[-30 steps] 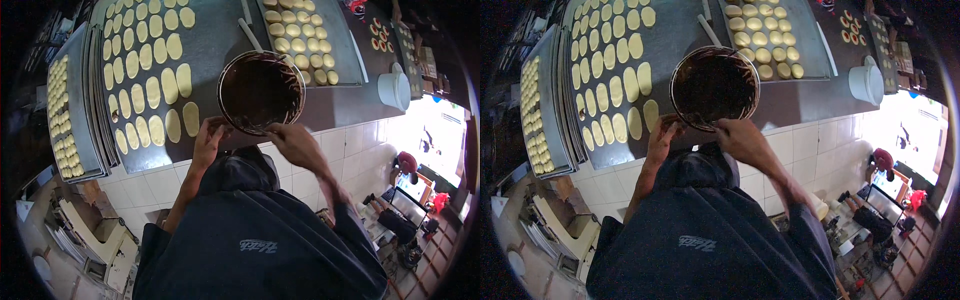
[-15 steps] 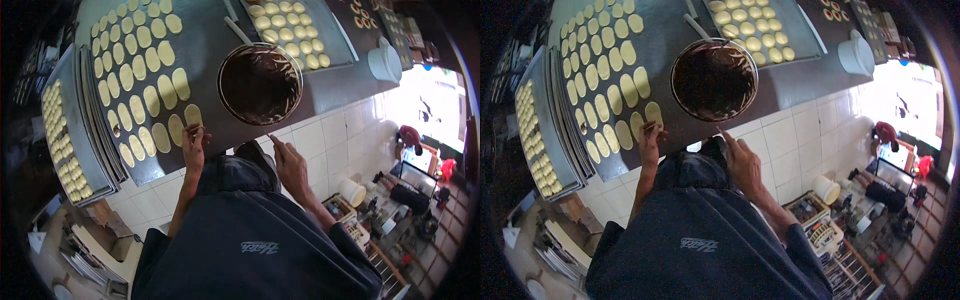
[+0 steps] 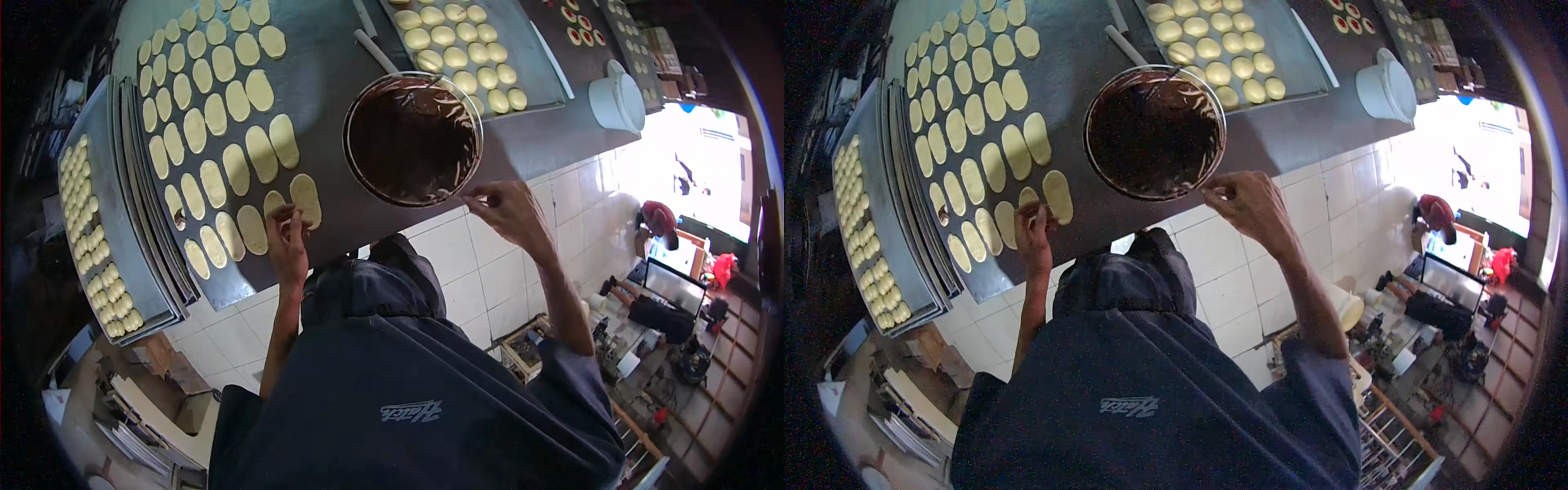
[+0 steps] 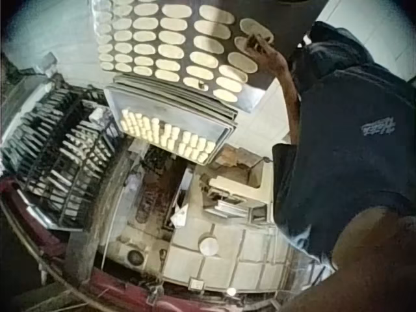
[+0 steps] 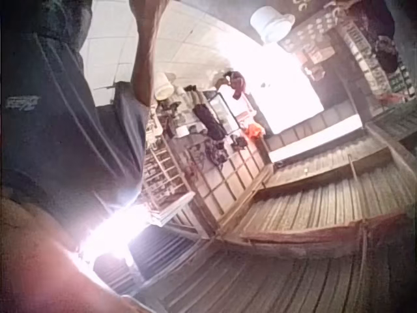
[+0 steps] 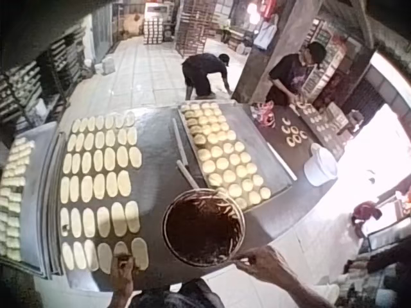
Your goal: Preparing dough by applying chocolate filling, adding toppings, and rolling them into shapes.
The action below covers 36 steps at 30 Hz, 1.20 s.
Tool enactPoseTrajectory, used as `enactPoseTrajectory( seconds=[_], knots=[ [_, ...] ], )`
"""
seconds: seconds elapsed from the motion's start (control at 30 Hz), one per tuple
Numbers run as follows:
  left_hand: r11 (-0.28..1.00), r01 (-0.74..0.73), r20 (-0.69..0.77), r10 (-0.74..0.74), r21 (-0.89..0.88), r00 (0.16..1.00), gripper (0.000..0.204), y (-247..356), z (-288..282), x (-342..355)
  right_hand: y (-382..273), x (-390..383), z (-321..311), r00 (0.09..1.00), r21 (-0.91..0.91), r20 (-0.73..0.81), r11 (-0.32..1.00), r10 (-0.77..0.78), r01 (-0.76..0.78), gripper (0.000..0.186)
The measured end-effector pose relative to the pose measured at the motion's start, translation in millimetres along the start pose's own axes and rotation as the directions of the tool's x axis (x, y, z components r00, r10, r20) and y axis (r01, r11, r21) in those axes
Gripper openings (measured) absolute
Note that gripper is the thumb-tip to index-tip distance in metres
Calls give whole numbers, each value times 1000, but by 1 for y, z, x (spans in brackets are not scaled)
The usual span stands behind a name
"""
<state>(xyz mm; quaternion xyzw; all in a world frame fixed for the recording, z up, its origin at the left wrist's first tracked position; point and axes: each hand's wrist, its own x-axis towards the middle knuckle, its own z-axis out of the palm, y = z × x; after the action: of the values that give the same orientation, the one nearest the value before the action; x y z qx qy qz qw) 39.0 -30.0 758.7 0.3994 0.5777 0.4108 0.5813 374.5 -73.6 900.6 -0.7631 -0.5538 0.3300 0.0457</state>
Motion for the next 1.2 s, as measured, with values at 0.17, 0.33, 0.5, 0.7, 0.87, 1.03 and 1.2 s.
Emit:
enactPoseTrajectory(
  seconds=[0.17, 0.33, 0.5, 0.7, 0.87, 1.03, 1.2],
  knots=[
    [1000, 18, -182, -18, 0, 983, 20, 1, 3, -10, 19, 24, 14, 986, 331, 166, 941, 16, -71, 29],
    [999, 23, -330, -32, -33, 943, 21, 1, 6, -17, -2, 15, 40, 978, 672, 201, 720, 49, -174, 23],
    [991, 41, -511, -100, -126, 854, 25, -4, -12, -29, -13, 19, 40, 978, 878, 204, 436, 31, -197, 22],
    [995, -56, -798, -36, -87, 602, 34, -85, -93, -57, -90, 48, 34, 939, 881, 283, 440, -197, -173, 25],
    [946, 219, -921, -291, -237, 260, 39, -157, -177, -69, -197, 91, 110, 877, 892, 272, 445, -396, -76, 23],
    [897, 19, -804, -405, -441, 436, 42, -168, -215, -71, -241, 134, 239, 854, 798, 250, 596, -457, 86, 23],
    [888, 244, -721, -459, -390, 519, 45, -152, -221, -76, -271, 130, 279, 882, 519, 150, 795, -446, 314, 23]
  ],
)
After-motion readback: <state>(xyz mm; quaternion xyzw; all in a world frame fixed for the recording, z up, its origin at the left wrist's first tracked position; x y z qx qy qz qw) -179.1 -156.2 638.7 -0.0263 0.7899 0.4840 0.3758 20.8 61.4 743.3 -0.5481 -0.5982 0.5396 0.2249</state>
